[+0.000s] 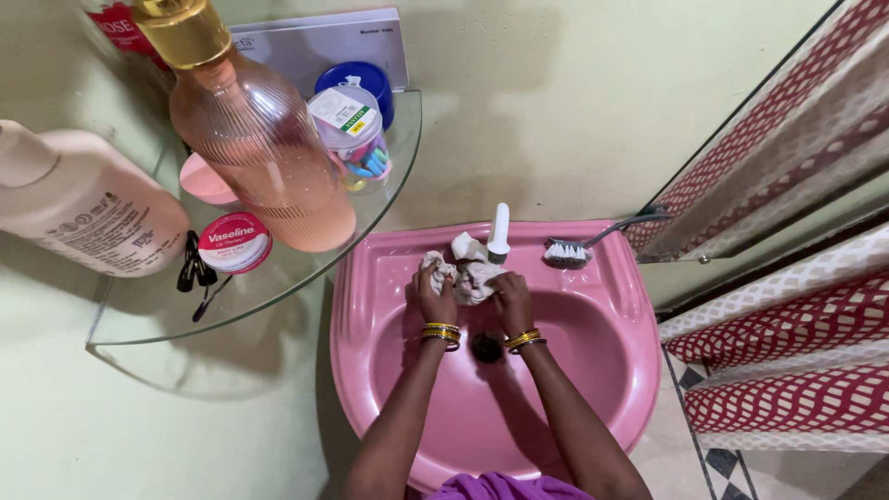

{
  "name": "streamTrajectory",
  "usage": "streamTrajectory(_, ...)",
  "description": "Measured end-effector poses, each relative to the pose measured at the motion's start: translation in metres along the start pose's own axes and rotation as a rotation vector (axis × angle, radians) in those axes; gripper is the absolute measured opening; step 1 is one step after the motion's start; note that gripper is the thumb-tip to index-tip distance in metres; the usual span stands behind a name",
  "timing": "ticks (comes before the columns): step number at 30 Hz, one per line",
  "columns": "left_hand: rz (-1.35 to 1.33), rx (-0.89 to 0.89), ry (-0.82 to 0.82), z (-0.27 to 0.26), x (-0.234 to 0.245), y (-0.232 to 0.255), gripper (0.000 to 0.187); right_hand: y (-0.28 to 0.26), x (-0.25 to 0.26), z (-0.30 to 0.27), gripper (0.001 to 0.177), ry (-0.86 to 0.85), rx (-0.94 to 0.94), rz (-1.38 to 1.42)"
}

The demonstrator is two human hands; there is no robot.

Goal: The person wipes the interior and rim of a pink bathroom sink using a white cloth. They repeatedly wring out the cloth under the running tap and continue wiping the basin, faucet, and surrounding surfaces.

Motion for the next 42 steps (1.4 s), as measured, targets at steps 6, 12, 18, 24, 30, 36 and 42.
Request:
streamTrajectory(6, 0.000, -0.057, -0.021, -0.011, -0.039, 0.028, 0.050, 0.031, 0.026, 0.035, 0.053, 0.054, -0.057, 0.580)
streamTrajectory(12, 0.354, -0.275, -0.232, -0.004, -0.041, 0.036, 0.060, 0.023, -0.027, 0.028, 0.088, -0.073, 0.062, 0.082)
streamTrajectory(18, 0.506, -0.222, -0.386, -0.017, -0.028, 0.042, 0.061, -0.013, -0.023, -0.026, 0.069, 0.002, 0.040, -0.040)
streamTrajectory(24, -0.164, 0.096, -0.086, 0.011, -0.001, 0.032, 0.048, -0.058, 0.013, -0.002, 0.066, 0.025, 0.058, 0.272)
streamTrajectory(30, 0.173, -0.102, -0.423, 0.081, -0.018, 0.045, 0.033, -0.103, 0.014, 0.028, 0.085, 0.014, 0.277, 0.018)
streamTrajectory(36, 0.262, -0.195, -0.388, 0.058, -0.018, 0.045, 0.055, -0.069, -0.037, 0.002, 0.075, -0.187, 0.218, -0.406)
streamTrajectory(42, 0.072, -0.044, -0.124, -0.026, -0.041, 0.021, 0.061, -0.048, -0.025, -0.015, 0.066, -0.131, 0.131, 0.118)
Point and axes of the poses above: each hand's wrist, its own z-axis towards the middle knuckle, its own x-axis out of the back of the hand, y = z × x, the point moved 6 cm from there along z, towards the middle knuckle, and after that the axes turned 10 degrees about -y, right-handed, at the moved point
